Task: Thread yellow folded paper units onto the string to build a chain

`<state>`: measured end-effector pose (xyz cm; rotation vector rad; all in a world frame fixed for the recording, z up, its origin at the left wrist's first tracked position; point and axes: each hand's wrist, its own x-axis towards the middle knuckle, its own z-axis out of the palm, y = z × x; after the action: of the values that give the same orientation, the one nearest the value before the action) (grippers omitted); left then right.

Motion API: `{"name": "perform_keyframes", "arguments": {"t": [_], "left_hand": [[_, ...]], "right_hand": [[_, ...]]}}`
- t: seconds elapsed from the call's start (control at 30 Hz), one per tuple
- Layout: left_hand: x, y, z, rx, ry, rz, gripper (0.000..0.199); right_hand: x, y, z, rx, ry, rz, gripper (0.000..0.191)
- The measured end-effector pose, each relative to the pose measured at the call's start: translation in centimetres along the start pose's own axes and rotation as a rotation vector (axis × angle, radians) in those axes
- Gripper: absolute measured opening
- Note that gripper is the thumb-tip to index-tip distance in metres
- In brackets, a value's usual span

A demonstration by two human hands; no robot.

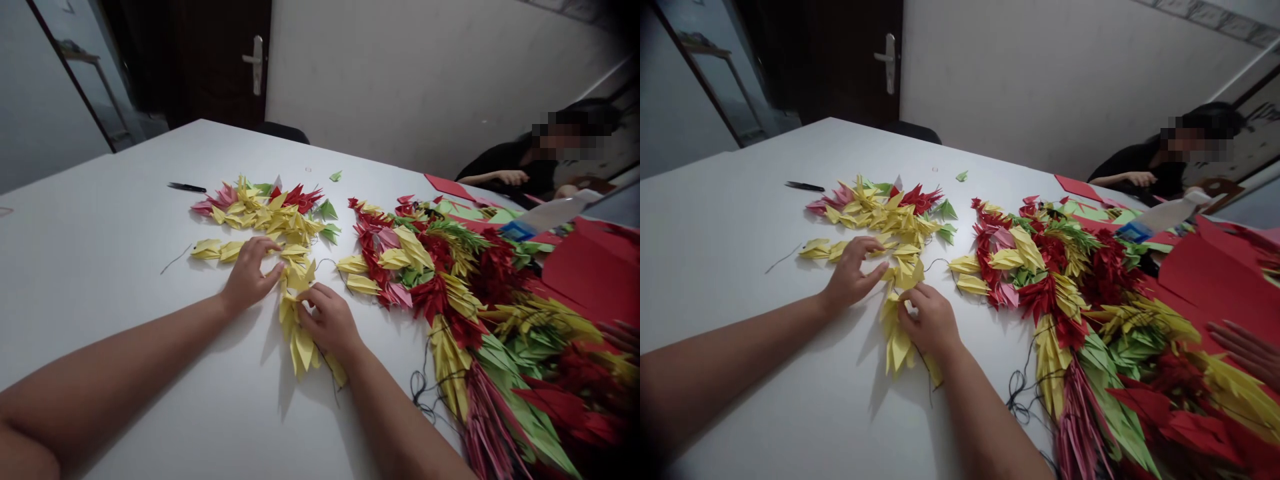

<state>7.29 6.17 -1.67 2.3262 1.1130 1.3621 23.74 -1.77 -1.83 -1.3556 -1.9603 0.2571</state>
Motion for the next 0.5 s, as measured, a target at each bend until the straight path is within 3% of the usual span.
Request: {"name": "perform_keyframes", "arguments": {"t": [0.1,0.2,0.3,0.43,0.5], "left_hand": [[-0.4,0.9,-0.7,0.048,0.089,0.282,0.011],[-0.7,1.6,-0.9,0.025,-0.061,0.468,0.024],[-0.9,1.6,-0.5,-0.021,-0.234,0.405,0.034],[-0.7,1.4,-0.2,-0.164,-0.314,0.297,0.040],[-0.6,1.4,-0.5,-0.192,-0.396,0.264,0.034]], "right_hand": [[0.0,0.4,0.0,0.041,0.087,0.012,0.010],[0.0,0.2,0.0,0.060,0.152,-0.023,0.009],[0.0,0.0,-0.2,0.075,0.209,-0.043,0.011],[0.0,0.1,-0.2,0.158,0.209,-0.072,0.012],[0.0,0.1,-0.2,0.187,0.191,-0.095,0.014]]}}
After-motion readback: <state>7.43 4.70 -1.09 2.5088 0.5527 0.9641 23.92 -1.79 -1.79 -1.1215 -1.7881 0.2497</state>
